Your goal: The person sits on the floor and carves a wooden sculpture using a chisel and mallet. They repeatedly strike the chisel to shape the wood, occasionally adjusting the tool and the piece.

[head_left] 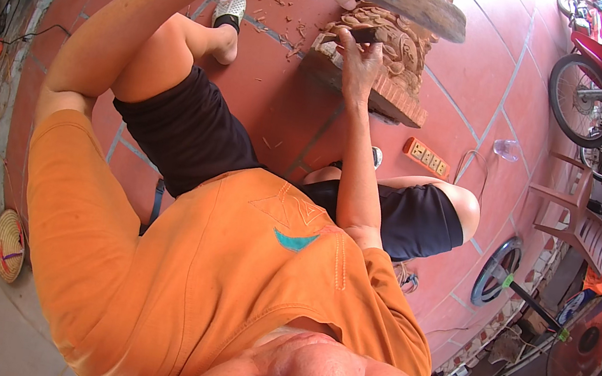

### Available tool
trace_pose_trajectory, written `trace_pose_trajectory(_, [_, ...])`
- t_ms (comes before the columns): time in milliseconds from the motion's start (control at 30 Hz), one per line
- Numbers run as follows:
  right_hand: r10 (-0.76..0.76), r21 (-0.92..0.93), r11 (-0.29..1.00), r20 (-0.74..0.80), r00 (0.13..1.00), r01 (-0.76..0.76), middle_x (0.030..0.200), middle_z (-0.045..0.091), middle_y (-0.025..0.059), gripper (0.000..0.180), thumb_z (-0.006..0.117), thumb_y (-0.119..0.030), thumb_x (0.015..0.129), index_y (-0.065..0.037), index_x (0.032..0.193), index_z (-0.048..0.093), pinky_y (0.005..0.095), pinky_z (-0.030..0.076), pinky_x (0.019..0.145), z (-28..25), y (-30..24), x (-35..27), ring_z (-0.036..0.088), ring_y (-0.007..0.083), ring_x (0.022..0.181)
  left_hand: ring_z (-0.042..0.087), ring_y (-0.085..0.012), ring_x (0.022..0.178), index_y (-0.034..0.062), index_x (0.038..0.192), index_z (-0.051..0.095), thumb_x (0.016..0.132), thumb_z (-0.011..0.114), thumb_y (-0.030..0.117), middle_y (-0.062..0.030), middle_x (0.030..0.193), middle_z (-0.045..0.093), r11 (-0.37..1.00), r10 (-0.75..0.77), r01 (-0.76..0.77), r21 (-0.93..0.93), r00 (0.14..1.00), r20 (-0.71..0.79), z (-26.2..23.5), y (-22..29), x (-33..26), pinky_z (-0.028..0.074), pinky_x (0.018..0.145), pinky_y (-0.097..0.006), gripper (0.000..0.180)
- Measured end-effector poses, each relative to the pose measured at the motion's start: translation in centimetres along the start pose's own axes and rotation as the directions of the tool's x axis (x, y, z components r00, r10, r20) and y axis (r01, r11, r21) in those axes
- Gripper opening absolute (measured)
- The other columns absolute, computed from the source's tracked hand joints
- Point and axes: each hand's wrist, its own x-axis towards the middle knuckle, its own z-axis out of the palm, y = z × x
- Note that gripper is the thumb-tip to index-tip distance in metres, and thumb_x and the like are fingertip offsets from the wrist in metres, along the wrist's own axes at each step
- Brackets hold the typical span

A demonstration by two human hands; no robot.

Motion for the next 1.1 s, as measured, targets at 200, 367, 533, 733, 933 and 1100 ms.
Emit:
trace_pose_trajectory(200, [-0.088,-0.034,0.996,-0.006,0.996,0.087,0.084,0.07,0.0039,0.021,0.076,-0.013,0.09,0.0,0.102,0.064,0.0268,0.05,0.061,0.9,0.0,-0.3,0.064,0.009,0.074,0.069,-0.0412,0.099,0.0073,0.132,0.06,0.078,0.078,0.04,-0.0239,0.105,0.071,1.0,0.009,-0.009,0.024,1.0,-0.022,-0.8,0.9,-0.7,0.053,0.087,-0.05,0.066])
trace_pose_trajectory(367, [-0.063,-0.028,0.998,0.0,0.998,0.063,0.089,0.071,0.0077,0.027,0.076,-0.012,0.09,0.002,0.109,0.063,0.0282,0.051,0.064,0.8,0.5,-0.4,0.065,0.0106,0.075,0.07,-0.0416,0.093,0.0094,0.133,0.059,0.079,0.077,0.039,-0.0241,0.104,0.071,0.995,0.087,-0.086,-0.05,0.996,0.013,0.2,1.4,0.1,0.054,0.083,-0.05,0.064])
trace_pose_trajectory(533, [-0.095,-0.037,0.995,-0.002,0.995,0.095,0.094,0.072,0.0097,0.026,0.076,-0.011,0.09,0.004,0.108,0.064,0.0293,0.053,0.067,1.0,0.5,-0.4,0.066,0.012,0.076,0.07,-0.0415,0.089,0.0094,0.131,0.059,0.08,0.076,0.039,-0.024,0.097,0.071,0.99,0.111,-0.104,-0.09,0.99,0.085,1.8,1.9,0.0,0.054,0.08,-0.052,0.061])
trace_pose_trajectory(733, [-0.084,-0.075,0.994,0.017,0.996,0.085,0.093,0.073,0.0088,0.022,0.074,-0.009,0.091,0.004,0.106,0.065,0.0296,0.052,0.066,1.0,-0.6,-0.8,0.065,0.012,0.076,0.07,-0.0413,0.087,0.008,0.128,0.06,0.082,0.076,0.04,-0.0246,0.093,0.071,0.995,-0.027,-0.003,0.096,0.95,0.311,1.1,2.5,0.0,0.054,0.078,-0.052,0.059])
trace_pose_trajectory(933, [-0.111,-0.046,0.993,0.003,0.994,0.111,0.089,0.071,0.0062,0.024,0.073,-0.009,0.091,0.001,0.109,0.062,0.0277,0.051,0.064,1.0,0.3,-0.5,0.062,0.0108,0.073,0.069,-0.0422,0.09,0.0068,0.124,0.059,0.082,0.076,0.035,-0.0243,0.095,0.07,0.982,0.137,-0.144,-0.121,0.989,-0.057,2.0,2.0,0.2,0.052,0.08,-0.053,0.054])
trace_pose_trajectory(1100, [-0.084,-0.058,0.995,0.009,0.996,0.084,0.091,0.07,0.0071,0.022,0.073,-0.011,0.091,-0.001,0.107,0.062,0.0269,0.051,0.062,0.8,0.6,-0.7,0.064,0.0115,0.072,0.068,-0.0426,0.094,0.0058,0.121,0.06,0.08,0.076,0.035,-0.0233,0.095,0.07,0.994,0.095,-0.105,0.043,0.977,0.192,1.9,0.9,0.0,0.051,0.082,-0.053,0.053])
